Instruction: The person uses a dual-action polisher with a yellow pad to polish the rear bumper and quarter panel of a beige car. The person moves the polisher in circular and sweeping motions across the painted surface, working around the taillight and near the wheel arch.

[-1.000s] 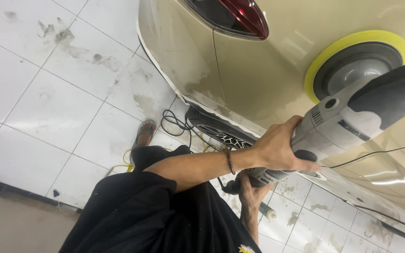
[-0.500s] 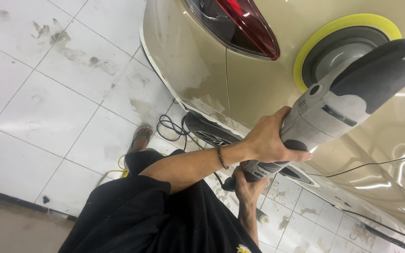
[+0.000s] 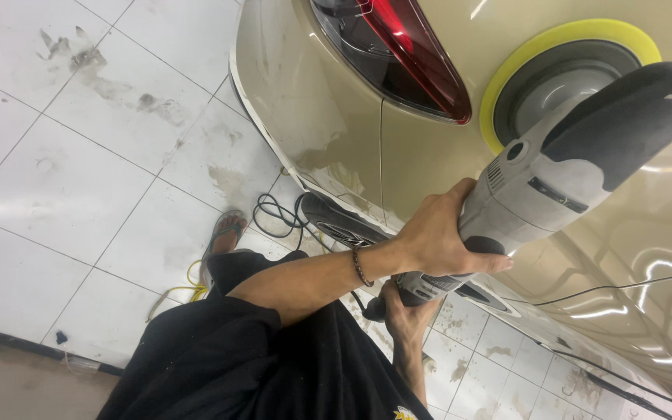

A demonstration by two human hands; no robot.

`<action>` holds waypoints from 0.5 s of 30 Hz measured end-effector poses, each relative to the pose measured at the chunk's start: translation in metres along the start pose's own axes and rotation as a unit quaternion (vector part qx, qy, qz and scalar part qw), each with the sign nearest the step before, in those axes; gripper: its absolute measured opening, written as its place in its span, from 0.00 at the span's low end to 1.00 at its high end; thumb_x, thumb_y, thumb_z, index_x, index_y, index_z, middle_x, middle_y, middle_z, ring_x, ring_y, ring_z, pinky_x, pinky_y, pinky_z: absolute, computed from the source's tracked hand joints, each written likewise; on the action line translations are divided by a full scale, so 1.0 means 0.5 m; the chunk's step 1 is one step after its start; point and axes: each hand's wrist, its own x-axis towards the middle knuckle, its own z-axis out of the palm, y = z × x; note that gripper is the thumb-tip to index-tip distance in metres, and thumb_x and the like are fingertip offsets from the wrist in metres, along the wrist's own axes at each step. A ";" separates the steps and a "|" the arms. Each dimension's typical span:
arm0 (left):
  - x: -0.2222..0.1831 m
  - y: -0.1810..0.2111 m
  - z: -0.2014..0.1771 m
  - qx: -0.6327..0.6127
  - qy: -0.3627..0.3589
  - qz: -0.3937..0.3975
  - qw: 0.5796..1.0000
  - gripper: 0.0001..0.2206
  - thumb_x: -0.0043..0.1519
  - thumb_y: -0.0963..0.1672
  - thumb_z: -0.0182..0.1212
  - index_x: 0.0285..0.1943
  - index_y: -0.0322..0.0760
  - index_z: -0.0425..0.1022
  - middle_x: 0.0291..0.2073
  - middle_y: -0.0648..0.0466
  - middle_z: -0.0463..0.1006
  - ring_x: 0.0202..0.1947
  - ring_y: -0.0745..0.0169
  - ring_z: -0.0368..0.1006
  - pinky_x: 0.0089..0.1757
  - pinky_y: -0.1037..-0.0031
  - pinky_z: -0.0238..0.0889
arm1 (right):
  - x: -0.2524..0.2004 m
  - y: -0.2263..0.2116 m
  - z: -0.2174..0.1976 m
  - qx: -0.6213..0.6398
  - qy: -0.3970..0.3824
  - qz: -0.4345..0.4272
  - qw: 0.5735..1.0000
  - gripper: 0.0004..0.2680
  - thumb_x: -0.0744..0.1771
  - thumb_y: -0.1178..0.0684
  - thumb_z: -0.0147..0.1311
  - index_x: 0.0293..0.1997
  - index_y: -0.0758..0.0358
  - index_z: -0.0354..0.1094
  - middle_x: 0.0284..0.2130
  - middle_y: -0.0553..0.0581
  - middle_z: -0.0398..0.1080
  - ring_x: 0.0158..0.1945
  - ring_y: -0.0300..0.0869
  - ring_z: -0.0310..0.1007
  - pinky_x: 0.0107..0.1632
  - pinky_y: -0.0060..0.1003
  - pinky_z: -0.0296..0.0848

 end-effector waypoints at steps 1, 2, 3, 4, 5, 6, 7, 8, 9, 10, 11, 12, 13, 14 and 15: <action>0.001 0.000 -0.001 0.003 -0.001 0.005 1.000 0.42 0.44 0.54 0.70 0.63 0.25 0.60 0.52 0.24 0.73 0.57 0.15 0.69 0.51 0.33 0.66 | 0.004 -0.001 -0.002 -0.006 -0.012 -0.010 1.000 0.09 0.55 0.66 0.59 0.33 0.66 0.75 0.26 0.60 0.73 0.35 0.39 0.72 0.40 0.44 0.73; 0.002 0.000 -0.001 0.006 -0.002 0.010 1.000 0.42 0.44 0.55 0.70 0.63 0.24 0.60 0.52 0.24 0.73 0.57 0.15 0.69 0.51 0.33 0.66 | 0.008 -0.002 -0.005 -0.011 -0.024 -0.020 0.999 0.07 0.55 0.67 0.58 0.31 0.66 0.74 0.25 0.60 0.73 0.36 0.39 0.71 0.40 0.42 0.73; 0.003 -0.001 -0.003 0.005 -0.005 0.010 1.000 0.42 0.44 0.55 0.70 0.63 0.24 0.60 0.52 0.24 0.73 0.57 0.15 0.69 0.51 0.33 0.66 | 0.003 0.019 -0.010 -0.012 -0.022 -0.019 1.000 0.07 0.55 0.67 0.58 0.31 0.66 0.74 0.25 0.60 0.73 0.36 0.39 0.71 0.40 0.42 0.73; 0.005 -0.002 -0.004 0.006 -0.005 0.006 1.000 0.43 0.44 0.55 0.70 0.63 0.25 0.60 0.52 0.24 0.73 0.57 0.15 0.69 0.51 0.33 0.66 | -0.002 0.039 -0.016 -0.018 -0.013 -0.002 1.000 0.10 0.55 0.66 0.60 0.35 0.67 0.76 0.28 0.61 0.73 0.38 0.41 0.71 0.41 0.45 0.73; 0.006 -0.002 -0.005 0.007 -0.005 0.003 1.000 0.43 0.44 0.55 0.70 0.63 0.25 0.59 0.52 0.25 0.73 0.57 0.16 0.69 0.51 0.33 0.67 | -0.007 0.060 -0.021 -0.022 -0.005 0.016 1.000 0.12 0.55 0.65 0.61 0.40 0.67 0.77 0.30 0.61 0.74 0.40 0.42 0.72 0.42 0.48 0.73; 0.006 0.000 -0.007 0.007 -0.005 0.002 1.000 0.43 0.44 0.55 0.70 0.63 0.25 0.59 0.52 0.25 0.73 0.57 0.16 0.69 0.51 0.33 0.67 | -0.007 0.063 -0.022 -0.022 -0.004 0.017 1.000 0.12 0.55 0.65 0.61 0.40 0.67 0.77 0.30 0.61 0.74 0.40 0.42 0.72 0.42 0.48 0.73; 0.006 0.002 -0.010 0.008 -0.004 0.008 1.000 0.42 0.44 0.54 0.70 0.63 0.24 0.60 0.52 0.24 0.73 0.56 0.15 0.69 0.50 0.33 0.66 | -0.007 0.065 -0.022 -0.027 -0.006 0.019 0.999 0.12 0.55 0.65 0.61 0.39 0.67 0.76 0.30 0.61 0.74 0.40 0.42 0.71 0.42 0.49 0.73; 0.006 0.004 -0.012 0.009 -0.003 0.013 1.000 0.42 0.44 0.54 0.70 0.62 0.24 0.60 0.51 0.23 0.73 0.56 0.14 0.69 0.50 0.32 0.66 | -0.006 0.068 -0.022 -0.031 -0.007 0.021 0.999 0.12 0.55 0.65 0.61 0.39 0.66 0.76 0.30 0.61 0.74 0.39 0.41 0.71 0.42 0.50 0.73; 0.006 0.006 -0.015 0.009 -0.003 0.013 1.000 0.42 0.44 0.54 0.70 0.62 0.24 0.60 0.51 0.23 0.73 0.56 0.14 0.69 0.50 0.32 0.66 | -0.005 0.059 -0.016 -0.030 -0.007 0.021 0.999 0.12 0.55 0.65 0.61 0.39 0.66 0.76 0.30 0.61 0.74 0.39 0.41 0.71 0.42 0.50 0.73; 0.006 0.008 -0.017 0.012 -0.002 0.011 1.000 0.42 0.44 0.54 0.69 0.62 0.24 0.60 0.51 0.23 0.73 0.56 0.14 0.69 0.50 0.33 0.66 | -0.004 0.050 -0.009 -0.034 -0.001 0.031 0.999 0.12 0.55 0.64 0.61 0.39 0.66 0.76 0.30 0.63 0.74 0.38 0.42 0.73 0.42 0.52 0.72; 0.005 0.011 -0.019 0.014 0.000 0.010 1.000 0.42 0.44 0.55 0.69 0.62 0.25 0.60 0.51 0.24 0.73 0.56 0.15 0.70 0.50 0.33 0.67 | -0.004 0.042 -0.003 -0.038 0.006 0.042 0.998 0.12 0.55 0.63 0.62 0.40 0.66 0.76 0.30 0.64 0.75 0.37 0.43 0.74 0.42 0.53 0.72; 0.003 0.012 -0.021 0.014 0.000 0.009 1.000 0.42 0.44 0.55 0.69 0.62 0.25 0.60 0.51 0.24 0.73 0.56 0.15 0.70 0.50 0.33 0.67 | -0.006 0.045 -0.002 -0.038 0.005 0.042 0.998 0.12 0.55 0.63 0.62 0.40 0.66 0.76 0.30 0.64 0.75 0.37 0.43 0.74 0.42 0.53 0.72; 0.002 0.015 -0.023 0.010 0.005 0.013 1.000 0.42 0.44 0.54 0.69 0.62 0.24 0.60 0.50 0.24 0.73 0.55 0.14 0.70 0.50 0.33 0.66 | -0.008 0.048 -0.002 -0.033 -0.003 0.038 0.999 0.11 0.55 0.64 0.62 0.39 0.66 0.76 0.29 0.63 0.75 0.37 0.42 0.73 0.41 0.51 0.72; 0.000 0.017 -0.024 0.006 0.010 0.017 1.000 0.41 0.44 0.54 0.69 0.61 0.23 0.61 0.50 0.23 0.73 0.55 0.13 0.70 0.50 0.32 0.65 | -0.011 0.051 -0.003 -0.028 -0.012 0.034 0.999 0.11 0.55 0.64 0.62 0.38 0.66 0.77 0.29 0.63 0.75 0.36 0.41 0.72 0.40 0.49 0.73; -0.002 0.016 -0.024 0.006 0.009 0.016 1.000 0.41 0.44 0.54 0.69 0.61 0.23 0.61 0.50 0.23 0.73 0.55 0.13 0.70 0.50 0.32 0.65 | -0.012 0.058 -0.006 -0.028 -0.011 0.035 0.999 0.11 0.55 0.64 0.62 0.38 0.66 0.77 0.29 0.63 0.75 0.36 0.41 0.72 0.40 0.49 0.73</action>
